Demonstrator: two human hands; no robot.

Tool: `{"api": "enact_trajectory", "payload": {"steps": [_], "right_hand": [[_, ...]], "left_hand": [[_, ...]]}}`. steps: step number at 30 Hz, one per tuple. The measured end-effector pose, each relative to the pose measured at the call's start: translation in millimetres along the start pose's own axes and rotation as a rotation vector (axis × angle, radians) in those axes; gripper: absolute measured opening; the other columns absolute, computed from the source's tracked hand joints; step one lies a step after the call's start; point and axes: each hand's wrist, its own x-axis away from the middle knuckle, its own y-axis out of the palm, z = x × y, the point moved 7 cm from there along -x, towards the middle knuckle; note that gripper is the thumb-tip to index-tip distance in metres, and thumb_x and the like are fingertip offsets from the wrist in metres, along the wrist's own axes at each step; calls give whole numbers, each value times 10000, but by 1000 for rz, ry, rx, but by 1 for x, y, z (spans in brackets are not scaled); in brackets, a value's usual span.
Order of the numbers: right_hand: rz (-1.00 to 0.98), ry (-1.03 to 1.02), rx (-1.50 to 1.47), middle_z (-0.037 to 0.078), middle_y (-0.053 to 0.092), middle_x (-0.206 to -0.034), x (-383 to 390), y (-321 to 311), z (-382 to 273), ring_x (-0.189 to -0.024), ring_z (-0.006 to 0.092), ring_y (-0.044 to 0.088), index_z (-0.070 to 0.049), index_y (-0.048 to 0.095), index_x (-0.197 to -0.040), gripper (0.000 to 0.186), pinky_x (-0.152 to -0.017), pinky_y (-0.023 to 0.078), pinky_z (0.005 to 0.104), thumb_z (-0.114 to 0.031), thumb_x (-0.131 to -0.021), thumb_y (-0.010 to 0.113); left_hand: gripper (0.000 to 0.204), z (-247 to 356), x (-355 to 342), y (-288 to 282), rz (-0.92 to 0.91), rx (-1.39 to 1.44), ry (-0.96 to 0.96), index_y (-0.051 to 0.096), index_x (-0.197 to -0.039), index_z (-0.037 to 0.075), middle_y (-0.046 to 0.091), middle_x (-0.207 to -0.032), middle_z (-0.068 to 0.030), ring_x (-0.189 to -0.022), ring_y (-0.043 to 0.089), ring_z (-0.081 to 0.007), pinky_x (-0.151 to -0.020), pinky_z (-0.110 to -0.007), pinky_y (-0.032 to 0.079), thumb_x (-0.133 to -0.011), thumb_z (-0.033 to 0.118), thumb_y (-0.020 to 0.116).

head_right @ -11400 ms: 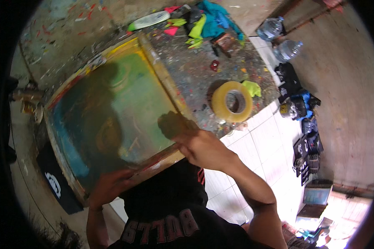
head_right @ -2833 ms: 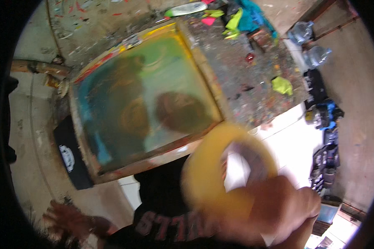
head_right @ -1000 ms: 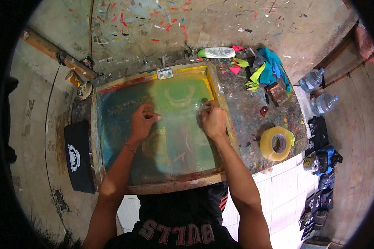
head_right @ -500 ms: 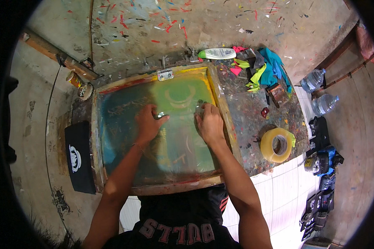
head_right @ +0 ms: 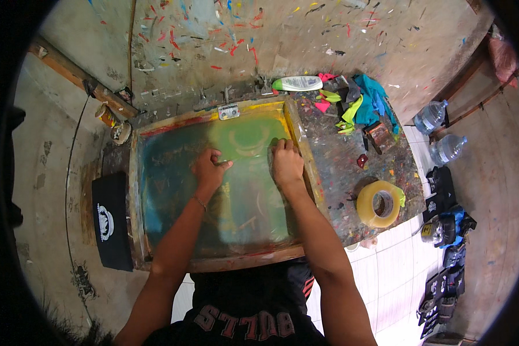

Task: The person prepares a screen printing frame by applying clear tape to the mesh, then uses a brush to apply white ink to the taped area. They then apply red ink and use a squeegee to spread it across the mesh. Finally, they place a black t-shirt under the screen to prepare for printing.

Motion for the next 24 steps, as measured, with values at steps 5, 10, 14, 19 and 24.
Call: {"api": "enact_trajectory", "payload": {"steps": [5,10,14,19,24], "right_hand": [[12,-91,72,177,603,-1088,-16,3,-10,-1046,381,602,-32,609,-1084,216,-884,523,471,-157,-910,630],[-71,-226,-128,107,597,-1209,-21,4,-26,-1195,351,506,-124,698,-1127,311,-1020,416,476,-101,-821,650],[-181,-345,-147,109,606,-1185,-27,4,-32,-1162,354,537,-183,723,-1106,293,-969,453,487,-114,-833,643],[-304,-448,-119,116,615,-1189,-34,9,-32,-1131,358,575,-198,721,-1155,306,-947,479,494,-135,-866,643],[-292,-597,-56,124,625,-1231,-35,1,-38,-1167,356,599,-194,719,-1182,341,-1016,470,481,-120,-863,622]], "left_hand": [[268,-13,-1,13,98,-52,-27,657,-1024,171,633,-932,11,-1033,586,-254,-948,-541,361,-787,158,782],[193,-20,-8,14,93,-25,-61,657,-1013,171,649,-904,-22,-1077,586,-283,-949,-565,367,-833,114,695],[153,-17,-5,8,32,52,-72,661,-1009,156,652,-978,-56,-1082,585,-303,-951,-561,395,-859,130,678],[311,28,7,-7,17,-71,401,714,-1126,172,624,-1111,-75,-1086,561,-309,-895,-483,433,-834,81,657],[375,54,14,-11,-124,-223,723,730,-1200,178,617,-1130,-56,-1098,549,-275,-937,-465,412,-840,108,649]]}}
